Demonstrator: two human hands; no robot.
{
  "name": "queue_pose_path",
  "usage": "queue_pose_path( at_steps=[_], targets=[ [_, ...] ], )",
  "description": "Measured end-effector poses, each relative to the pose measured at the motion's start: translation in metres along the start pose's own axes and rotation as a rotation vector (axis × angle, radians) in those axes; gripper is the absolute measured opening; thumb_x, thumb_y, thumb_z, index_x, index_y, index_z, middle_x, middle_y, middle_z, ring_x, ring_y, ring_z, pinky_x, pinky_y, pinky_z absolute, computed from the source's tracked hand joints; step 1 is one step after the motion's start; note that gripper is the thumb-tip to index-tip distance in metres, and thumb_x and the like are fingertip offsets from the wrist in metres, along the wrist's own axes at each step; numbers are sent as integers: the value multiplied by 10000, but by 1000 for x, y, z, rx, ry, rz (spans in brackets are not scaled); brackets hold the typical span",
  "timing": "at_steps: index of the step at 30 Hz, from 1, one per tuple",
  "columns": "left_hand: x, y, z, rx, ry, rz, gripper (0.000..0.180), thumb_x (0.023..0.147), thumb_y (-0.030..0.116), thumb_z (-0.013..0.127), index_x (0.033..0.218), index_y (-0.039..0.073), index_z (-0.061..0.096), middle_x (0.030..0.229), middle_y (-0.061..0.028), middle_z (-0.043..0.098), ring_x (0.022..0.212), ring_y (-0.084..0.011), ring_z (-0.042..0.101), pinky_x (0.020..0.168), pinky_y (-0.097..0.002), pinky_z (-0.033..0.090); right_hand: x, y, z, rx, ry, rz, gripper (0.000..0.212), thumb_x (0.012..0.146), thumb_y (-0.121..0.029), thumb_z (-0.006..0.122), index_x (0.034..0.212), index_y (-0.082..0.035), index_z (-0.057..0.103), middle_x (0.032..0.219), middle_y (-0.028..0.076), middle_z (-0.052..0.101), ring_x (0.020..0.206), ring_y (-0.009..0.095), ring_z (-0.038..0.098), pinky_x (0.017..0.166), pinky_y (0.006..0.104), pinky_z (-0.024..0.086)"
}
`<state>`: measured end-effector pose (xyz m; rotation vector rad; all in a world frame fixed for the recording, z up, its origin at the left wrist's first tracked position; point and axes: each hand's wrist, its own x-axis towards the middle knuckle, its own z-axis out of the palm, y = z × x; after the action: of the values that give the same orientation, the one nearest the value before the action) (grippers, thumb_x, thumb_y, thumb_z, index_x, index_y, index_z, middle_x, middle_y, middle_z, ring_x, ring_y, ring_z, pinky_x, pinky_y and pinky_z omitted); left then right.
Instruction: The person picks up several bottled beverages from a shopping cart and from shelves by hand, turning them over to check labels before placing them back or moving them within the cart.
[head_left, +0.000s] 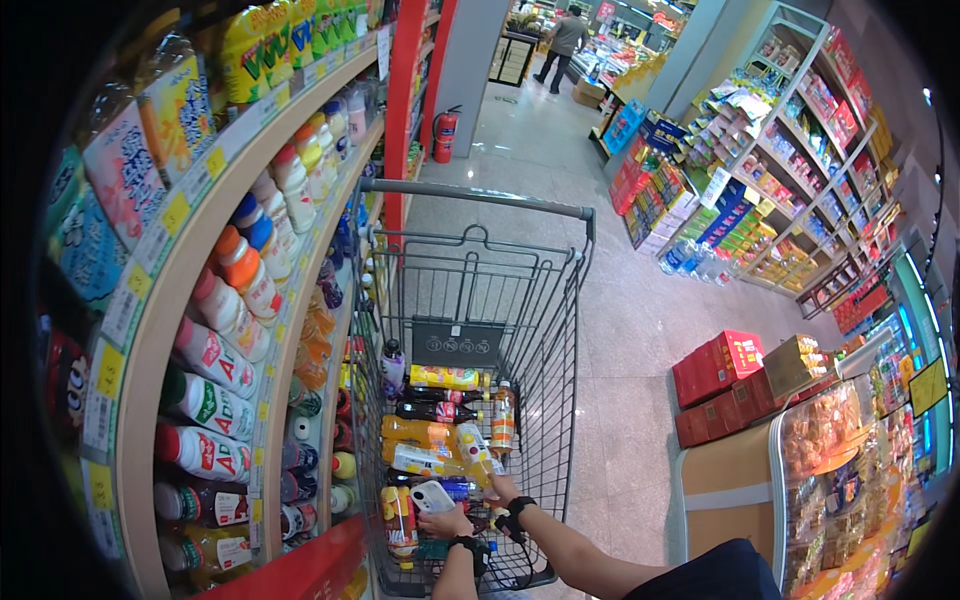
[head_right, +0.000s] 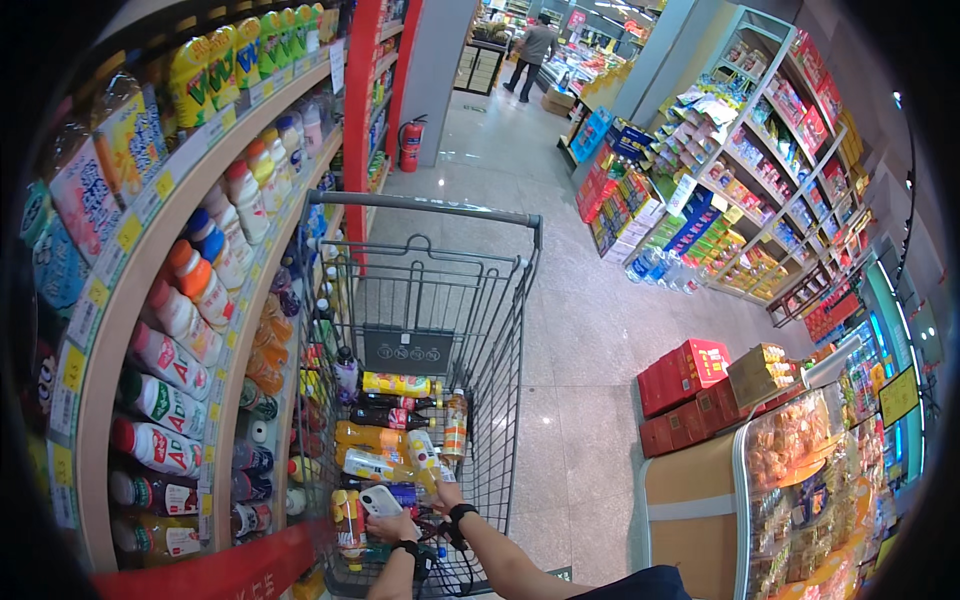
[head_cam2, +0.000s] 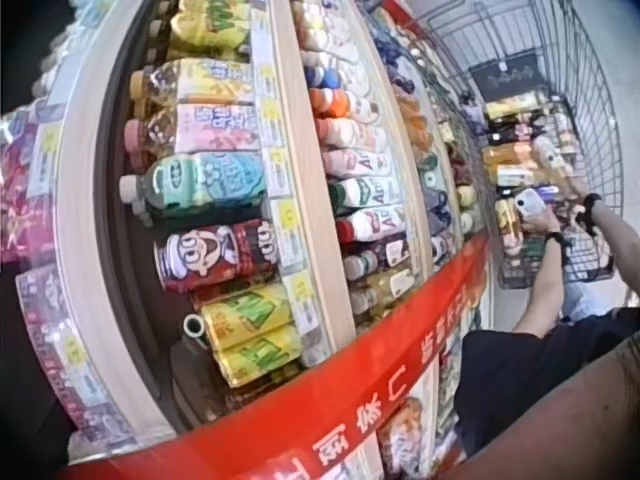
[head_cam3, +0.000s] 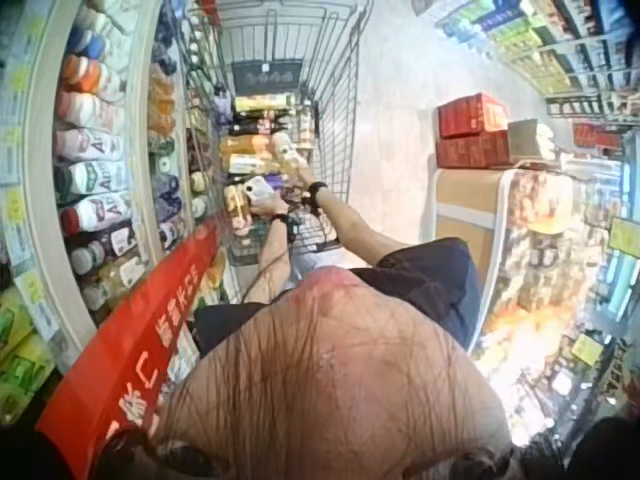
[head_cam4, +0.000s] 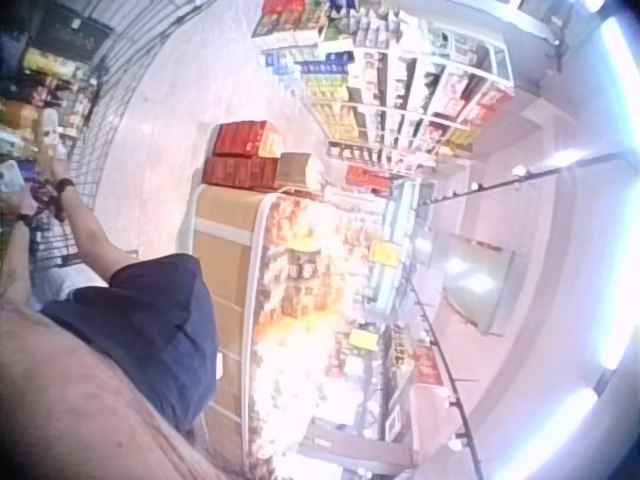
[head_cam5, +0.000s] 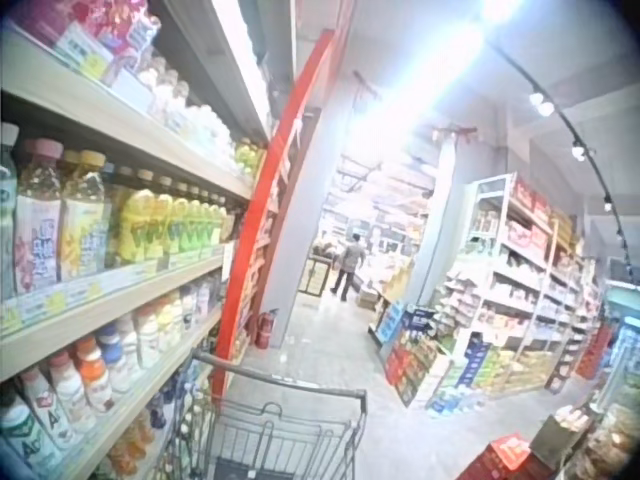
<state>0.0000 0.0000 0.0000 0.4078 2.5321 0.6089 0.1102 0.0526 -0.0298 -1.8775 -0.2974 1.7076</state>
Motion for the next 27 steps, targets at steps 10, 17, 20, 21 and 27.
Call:
queue_pose_path(
  at_steps=[10, 17, 20, 21, 27],
  targets=[
    [3, 1, -57, -1005, -794, 86, 290, 673, 165, 652, 855, 50, 457, 764, -25, 483, 670, -132, 480, 595, -247, 420, 19, 17, -32, -185, 14, -218, 525, 696, -277, 567, 1107, -29, 355, 865, 93, 497, 760, 183, 499, 620, 341, 444],
    [18, 26, -99, -1206, -1329, -47, 489, 817, 435, 374, 1122, 54, 399, 1025, -73, 513, 866, -200, 538, 735, -311, 454, -135, -65, 33, 215, -642, -332, 468, 833, -440, 327, 1173, -119, 353, 947, 4, 459, 803, 93, 433, 664, 238, 345],
    [6, 37, -110, -1354, -1410, -74, 579, 799, 507, 328, 1161, 56, 354, 1096, -78, 464, 930, -200, 504, 769, -310, 434, -164, -64, 39, 67, -499, -639, 412, 836, -257, 395, 1185, -52, 320, 1075, 61, 443, 951, 120, 429, 804, 243, 343],
    [5, 37, -109, -1389, -1396, -128, 592, 795, 518, 325, 1166, 58, 349, 1102, -76, 459, 943, -197, 495, 773, -311, 431, -179, -68, 41, 56, -468, -696, 409, 828, -209, 415, 1184, -34, 314, 1073, 65, 443, 974, 123, 421, 830, 237, 332],
    [1, 48, -125, -1490, -1328, -53, 578, 811, 495, 315, 1166, 40, 349, 1094, -90, 461, 933, -201, 499, 783, -316, 425, -189, -50, 43, -110, -470, -816, 675, 651, 61, 490, 1247, -43, 192, 1190, 88, 288, 1107, 166, 306, 920, 255, 250]
  ],
)
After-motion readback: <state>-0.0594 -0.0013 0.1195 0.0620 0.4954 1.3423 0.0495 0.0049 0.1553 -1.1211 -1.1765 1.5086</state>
